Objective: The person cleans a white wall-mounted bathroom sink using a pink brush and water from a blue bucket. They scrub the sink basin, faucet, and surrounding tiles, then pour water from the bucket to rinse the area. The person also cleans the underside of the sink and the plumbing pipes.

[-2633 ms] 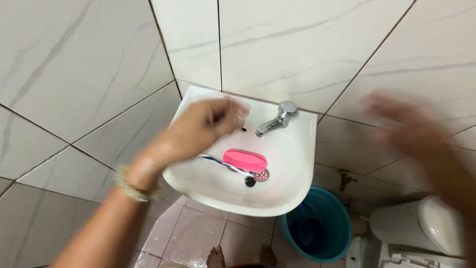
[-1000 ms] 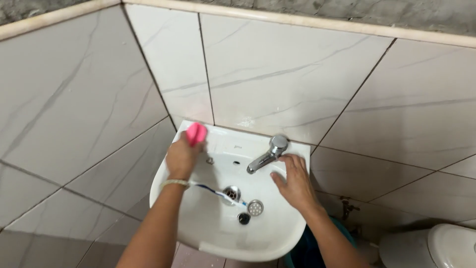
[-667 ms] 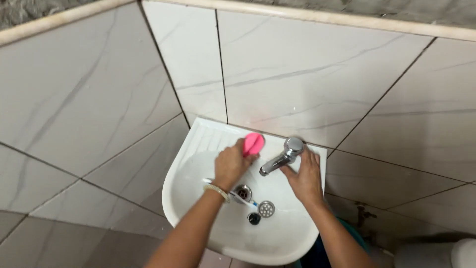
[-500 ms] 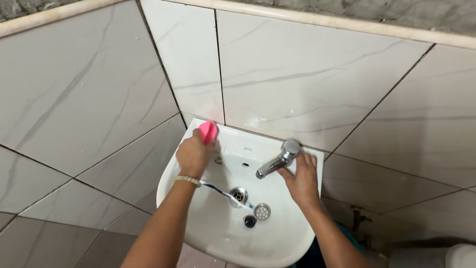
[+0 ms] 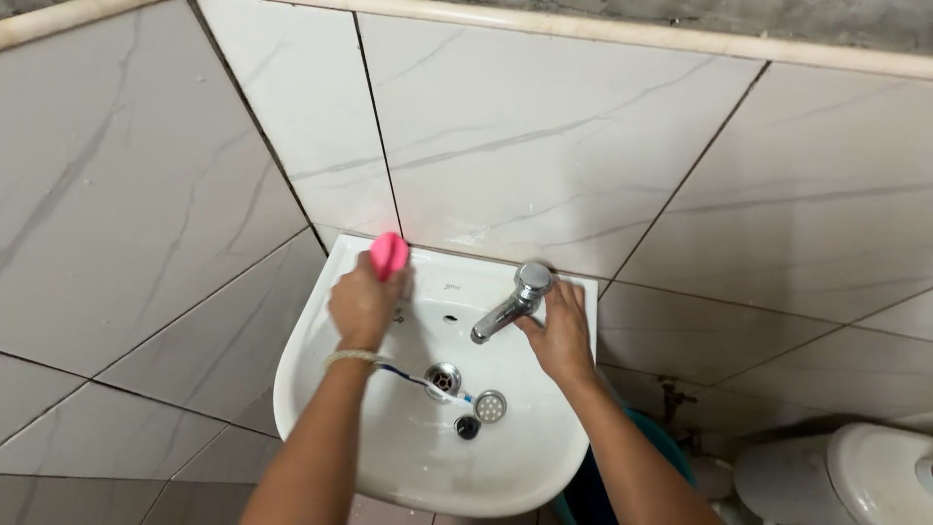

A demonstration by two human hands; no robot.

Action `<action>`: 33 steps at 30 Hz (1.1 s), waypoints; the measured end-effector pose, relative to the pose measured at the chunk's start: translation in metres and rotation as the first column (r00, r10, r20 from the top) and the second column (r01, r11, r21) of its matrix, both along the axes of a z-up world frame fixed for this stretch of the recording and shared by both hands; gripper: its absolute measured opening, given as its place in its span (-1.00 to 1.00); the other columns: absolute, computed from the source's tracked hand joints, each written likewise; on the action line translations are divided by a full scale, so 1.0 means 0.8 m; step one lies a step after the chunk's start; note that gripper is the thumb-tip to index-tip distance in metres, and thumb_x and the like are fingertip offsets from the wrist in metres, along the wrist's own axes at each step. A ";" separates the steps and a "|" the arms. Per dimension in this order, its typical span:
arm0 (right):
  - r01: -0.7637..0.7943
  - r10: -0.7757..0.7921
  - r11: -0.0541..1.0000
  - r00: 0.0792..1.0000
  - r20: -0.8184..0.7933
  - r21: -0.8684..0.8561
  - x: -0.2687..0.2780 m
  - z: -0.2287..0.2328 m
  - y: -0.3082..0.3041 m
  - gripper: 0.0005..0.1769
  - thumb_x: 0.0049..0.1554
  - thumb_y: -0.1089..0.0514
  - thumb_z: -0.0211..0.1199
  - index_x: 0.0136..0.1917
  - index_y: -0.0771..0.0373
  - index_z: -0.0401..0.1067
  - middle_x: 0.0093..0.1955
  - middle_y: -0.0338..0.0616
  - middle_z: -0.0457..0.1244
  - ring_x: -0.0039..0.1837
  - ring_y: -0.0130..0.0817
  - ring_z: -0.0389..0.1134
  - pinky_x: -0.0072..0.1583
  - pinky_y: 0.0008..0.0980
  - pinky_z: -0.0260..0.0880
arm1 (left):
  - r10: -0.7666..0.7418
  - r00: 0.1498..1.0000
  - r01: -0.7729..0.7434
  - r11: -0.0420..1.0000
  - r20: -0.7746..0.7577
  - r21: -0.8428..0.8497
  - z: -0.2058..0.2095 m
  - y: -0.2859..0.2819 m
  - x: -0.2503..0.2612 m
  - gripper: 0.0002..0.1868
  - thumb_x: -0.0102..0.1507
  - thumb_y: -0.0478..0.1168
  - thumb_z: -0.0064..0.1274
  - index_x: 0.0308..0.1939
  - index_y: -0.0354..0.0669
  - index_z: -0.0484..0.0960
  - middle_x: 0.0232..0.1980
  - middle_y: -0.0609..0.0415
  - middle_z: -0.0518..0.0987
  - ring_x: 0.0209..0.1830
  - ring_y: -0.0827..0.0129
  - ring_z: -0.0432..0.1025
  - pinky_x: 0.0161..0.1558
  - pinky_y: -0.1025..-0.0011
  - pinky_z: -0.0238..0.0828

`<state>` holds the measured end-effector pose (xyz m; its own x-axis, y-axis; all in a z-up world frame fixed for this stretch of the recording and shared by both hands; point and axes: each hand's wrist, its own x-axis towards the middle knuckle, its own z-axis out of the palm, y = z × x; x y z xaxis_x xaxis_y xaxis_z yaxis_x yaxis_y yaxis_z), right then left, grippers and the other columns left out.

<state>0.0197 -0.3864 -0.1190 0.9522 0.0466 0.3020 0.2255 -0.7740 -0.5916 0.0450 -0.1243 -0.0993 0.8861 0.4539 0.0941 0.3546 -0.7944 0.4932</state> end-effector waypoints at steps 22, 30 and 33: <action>0.361 -0.199 0.877 0.873 -0.445 0.316 -0.126 -0.094 -0.059 -0.21 0.32 -0.23 -0.20 0.64 0.21 -0.20 0.64 0.16 -0.15 0.65 0.06 -0.18 0.52 -0.13 -0.12 | -0.595 0.802 0.587 0.801 -0.049 -0.115 -0.015 -0.233 -0.114 -0.40 0.19 -0.06 0.20 0.15 -0.37 0.35 -0.37 -0.26 0.64 -0.33 -0.15 0.59 -0.29 0.01 0.54; 0.384 -0.168 0.813 0.874 -0.455 0.437 -0.132 -0.088 -0.056 -0.32 0.35 -0.19 -0.28 0.65 0.06 -0.08 0.52 0.16 0.13 0.54 0.06 0.12 0.47 -0.19 0.09 | -0.602 0.798 0.603 0.797 -0.024 0.034 -0.034 -0.298 -0.041 -0.62 0.17 -0.14 0.15 -0.10 -0.34 0.43 -0.34 -0.23 0.66 -0.30 -0.08 0.61 -0.30 0.07 0.58; 0.277 -0.151 0.819 0.949 -0.278 0.503 -0.136 -0.081 -0.053 -0.35 0.33 -0.11 -0.22 0.62 0.12 -0.03 0.54 0.18 0.13 0.56 0.07 0.11 0.45 -0.17 0.08 | -0.586 0.810 0.584 0.810 0.029 0.051 -0.032 -0.291 -0.026 -0.66 0.21 -0.12 0.14 -0.13 -0.32 0.45 -0.34 -0.24 0.66 -0.31 -0.12 0.60 -0.28 0.03 0.55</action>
<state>-0.0892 -0.4288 -0.1836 0.9621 -0.2726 0.0063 -0.0901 -0.3399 -0.9361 0.0239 -0.3567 -0.1246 0.9778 -0.1535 0.1425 -0.2028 -0.8633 0.4621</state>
